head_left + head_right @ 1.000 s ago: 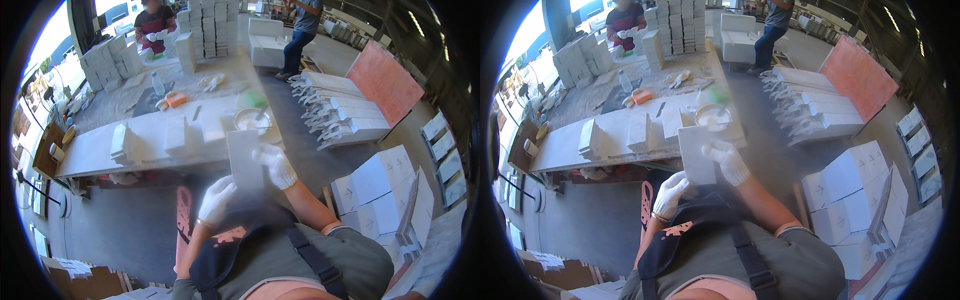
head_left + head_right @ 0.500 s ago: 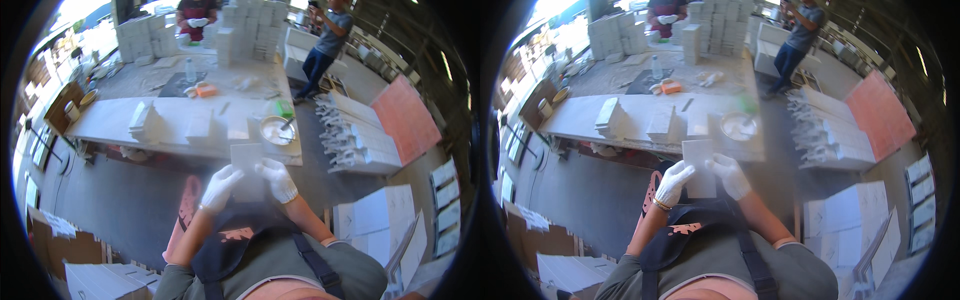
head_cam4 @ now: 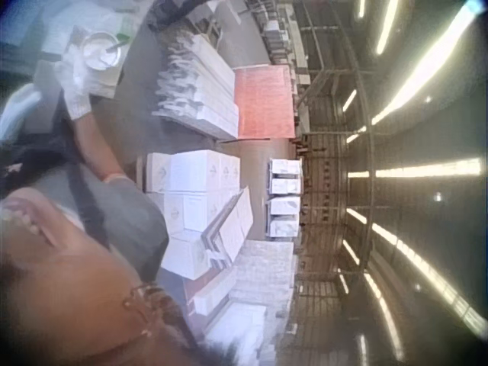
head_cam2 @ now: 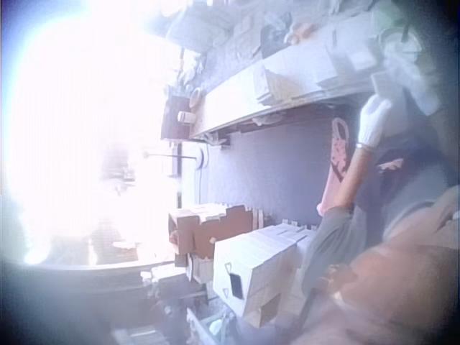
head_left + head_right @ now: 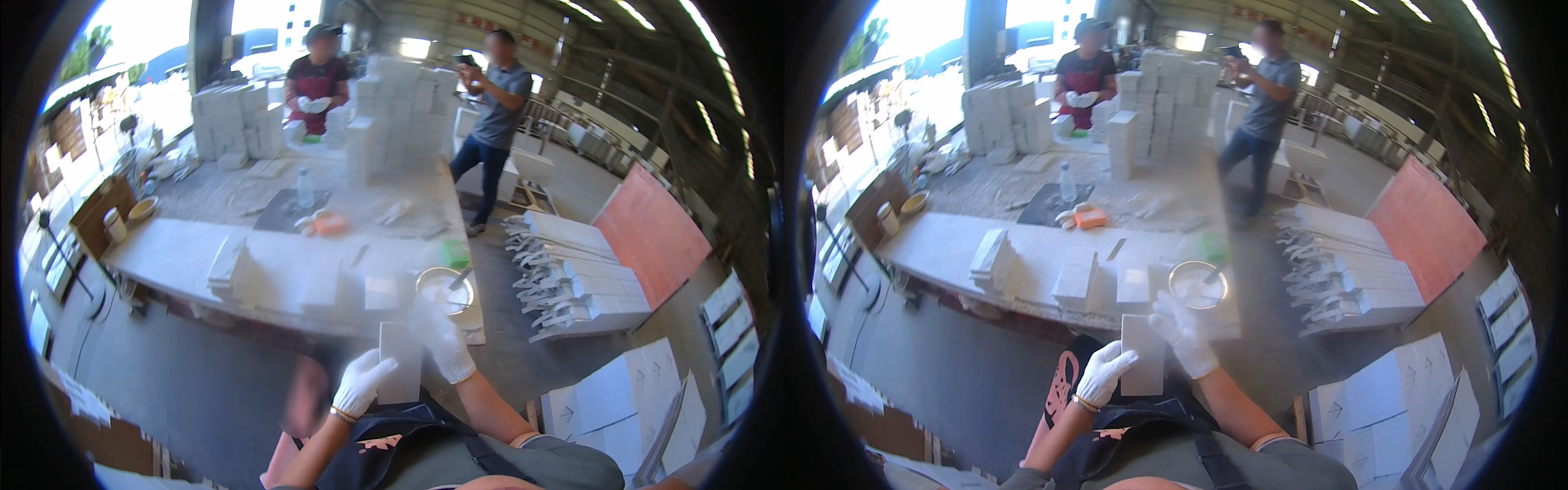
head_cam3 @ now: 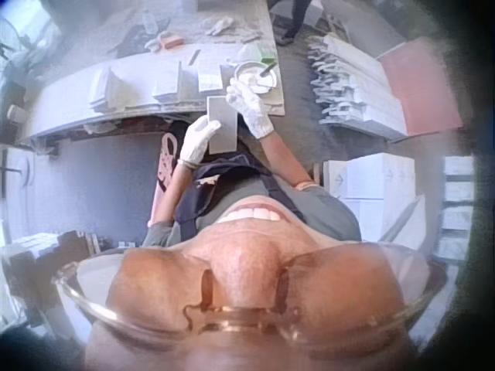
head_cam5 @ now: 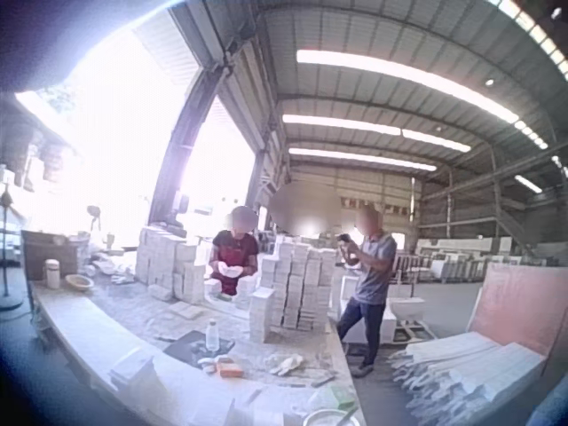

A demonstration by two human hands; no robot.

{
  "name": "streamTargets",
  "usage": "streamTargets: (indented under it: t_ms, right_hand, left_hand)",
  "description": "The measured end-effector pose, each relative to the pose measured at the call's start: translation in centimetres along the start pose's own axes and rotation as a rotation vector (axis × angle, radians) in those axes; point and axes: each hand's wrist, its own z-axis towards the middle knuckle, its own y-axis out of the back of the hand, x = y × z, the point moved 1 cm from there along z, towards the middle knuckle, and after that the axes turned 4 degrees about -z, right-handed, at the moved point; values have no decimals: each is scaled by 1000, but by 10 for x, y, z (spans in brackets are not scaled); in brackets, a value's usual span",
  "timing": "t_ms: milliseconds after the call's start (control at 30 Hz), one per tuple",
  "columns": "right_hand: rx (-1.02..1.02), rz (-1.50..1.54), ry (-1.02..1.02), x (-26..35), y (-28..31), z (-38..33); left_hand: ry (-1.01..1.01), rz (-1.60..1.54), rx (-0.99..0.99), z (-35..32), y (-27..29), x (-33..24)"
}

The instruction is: The person applies a white paste to rectangular tiles using a small metal spatula and a green sponge. They spread the paste on the tile surface, wipe edges, and stack the treated tiles on the table.

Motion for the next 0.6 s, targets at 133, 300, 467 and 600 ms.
streamTargets:
  t_ms: [133,300,467,600]
  right_hand:
    - [16,-139,172,-1,-9,7]
    - [-64,-283,228,-12,-5,11]
    - [-212,-196,67,-6,20,-1]
    - [-58,-26,-137,9,25,-31]
  left_hand:
    - [-71,227,15,-2,-11,-5]
    - [-142,267,-35,-10,-13,-10]
    - [-106,78,-87,-14,-4,-13]
    - [-172,9,-83,-11,-2,-14]
